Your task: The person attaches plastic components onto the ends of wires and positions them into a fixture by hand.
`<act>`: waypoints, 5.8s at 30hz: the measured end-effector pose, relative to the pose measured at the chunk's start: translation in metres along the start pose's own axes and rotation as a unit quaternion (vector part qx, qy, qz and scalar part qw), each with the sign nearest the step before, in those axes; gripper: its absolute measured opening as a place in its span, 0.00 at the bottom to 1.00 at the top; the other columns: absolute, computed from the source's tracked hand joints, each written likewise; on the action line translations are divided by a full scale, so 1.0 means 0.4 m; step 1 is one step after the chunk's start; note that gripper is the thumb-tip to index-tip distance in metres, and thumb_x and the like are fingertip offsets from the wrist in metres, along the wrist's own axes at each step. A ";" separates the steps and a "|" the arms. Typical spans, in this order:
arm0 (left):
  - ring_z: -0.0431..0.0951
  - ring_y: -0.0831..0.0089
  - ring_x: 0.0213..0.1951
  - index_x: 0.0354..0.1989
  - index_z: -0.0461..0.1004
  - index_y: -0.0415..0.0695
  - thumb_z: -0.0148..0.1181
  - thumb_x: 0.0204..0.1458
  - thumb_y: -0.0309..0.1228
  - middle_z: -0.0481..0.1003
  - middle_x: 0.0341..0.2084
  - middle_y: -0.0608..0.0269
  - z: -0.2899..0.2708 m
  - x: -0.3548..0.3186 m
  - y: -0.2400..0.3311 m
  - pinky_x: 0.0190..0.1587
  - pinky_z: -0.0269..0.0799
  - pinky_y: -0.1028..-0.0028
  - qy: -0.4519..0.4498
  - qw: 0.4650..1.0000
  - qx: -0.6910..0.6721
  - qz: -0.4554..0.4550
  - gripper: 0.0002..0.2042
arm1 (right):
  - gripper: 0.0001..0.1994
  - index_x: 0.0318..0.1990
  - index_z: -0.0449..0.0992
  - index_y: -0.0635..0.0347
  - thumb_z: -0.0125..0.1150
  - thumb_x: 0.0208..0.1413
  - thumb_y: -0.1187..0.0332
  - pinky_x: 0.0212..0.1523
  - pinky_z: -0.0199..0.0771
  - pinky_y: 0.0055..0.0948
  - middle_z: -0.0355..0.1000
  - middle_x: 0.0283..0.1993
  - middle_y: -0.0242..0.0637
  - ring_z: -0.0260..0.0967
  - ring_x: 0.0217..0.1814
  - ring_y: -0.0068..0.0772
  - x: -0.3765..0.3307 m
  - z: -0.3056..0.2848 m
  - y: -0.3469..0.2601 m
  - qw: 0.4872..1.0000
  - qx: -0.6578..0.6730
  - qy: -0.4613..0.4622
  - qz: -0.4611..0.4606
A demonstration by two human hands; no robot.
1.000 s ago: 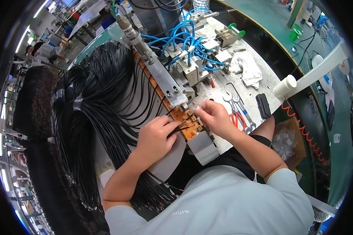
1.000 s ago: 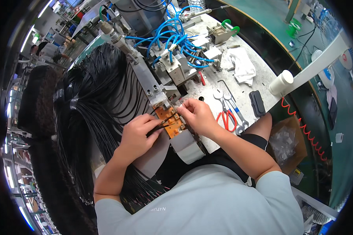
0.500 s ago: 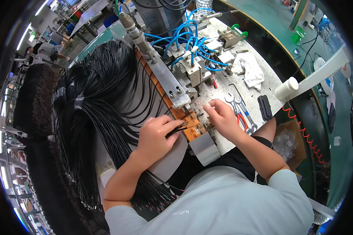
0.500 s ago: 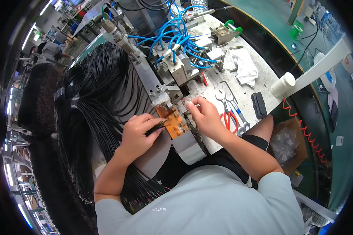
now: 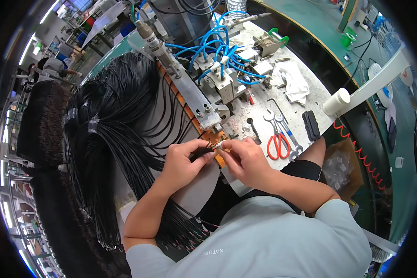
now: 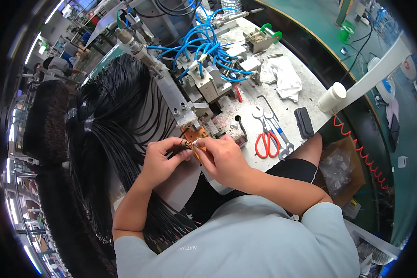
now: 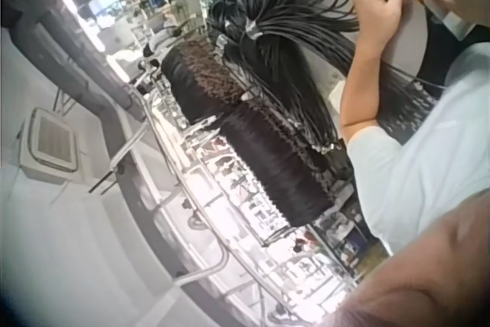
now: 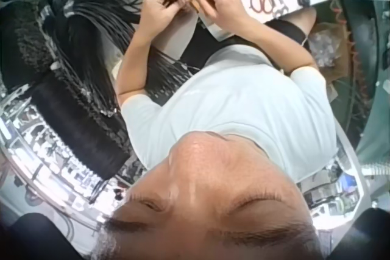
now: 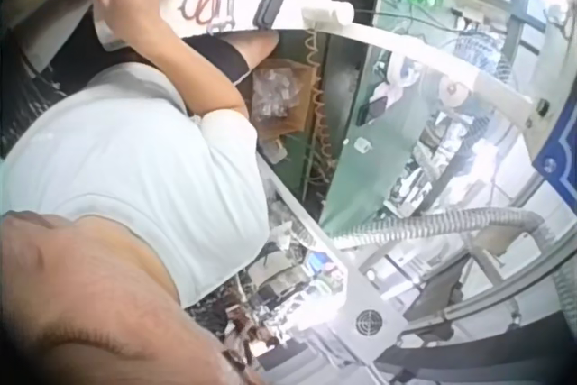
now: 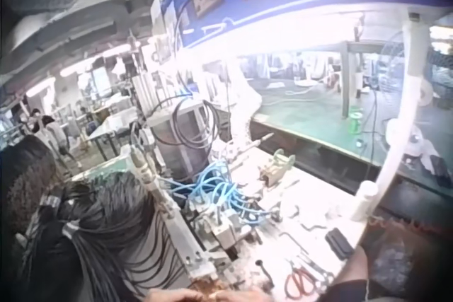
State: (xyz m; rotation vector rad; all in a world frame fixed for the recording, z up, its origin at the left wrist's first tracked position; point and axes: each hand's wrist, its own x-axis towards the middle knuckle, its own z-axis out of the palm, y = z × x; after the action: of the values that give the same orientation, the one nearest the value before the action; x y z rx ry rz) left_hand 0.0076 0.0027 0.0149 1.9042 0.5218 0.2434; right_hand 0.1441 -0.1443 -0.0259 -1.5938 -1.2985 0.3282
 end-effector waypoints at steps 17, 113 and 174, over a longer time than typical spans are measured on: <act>0.77 0.83 0.33 0.37 0.79 0.35 0.65 0.53 0.22 0.80 0.28 0.65 -0.019 0.000 -0.002 0.39 0.72 0.81 -0.024 0.999 0.040 -0.008 0.06 | 0.04 0.39 0.74 0.61 0.60 0.60 0.71 0.36 0.57 0.26 0.71 0.15 0.27 0.62 0.14 0.21 0.008 -0.009 -0.010 0.999 0.036 -0.025 0.011; 0.80 0.77 0.31 0.43 0.79 0.39 0.65 0.52 0.24 0.81 0.31 0.59 -0.019 -0.014 0.014 0.38 0.74 0.78 0.018 0.997 0.056 0.058 0.10 | 0.05 0.36 0.69 0.63 0.58 0.61 0.72 0.33 0.64 0.30 0.68 0.29 0.33 0.66 0.35 0.28 0.057 -0.022 0.018 0.985 -0.112 0.002 -0.132; 0.79 0.79 0.35 0.42 0.79 0.39 0.66 0.52 0.23 0.81 0.34 0.64 -0.032 -0.012 0.001 0.40 0.74 0.77 -0.082 0.973 -0.198 -0.090 0.10 | 0.08 0.40 0.71 0.62 0.62 0.58 0.71 0.30 0.64 0.28 0.71 0.34 0.40 0.70 0.28 0.28 0.045 -0.026 -0.011 0.985 -0.080 0.002 -0.152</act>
State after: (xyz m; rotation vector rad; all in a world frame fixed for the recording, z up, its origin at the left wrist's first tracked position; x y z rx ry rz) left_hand -0.0018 0.0110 0.0207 1.4640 0.4892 0.0629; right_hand 0.1561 -0.1350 -0.0112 -1.4958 -1.5732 0.0313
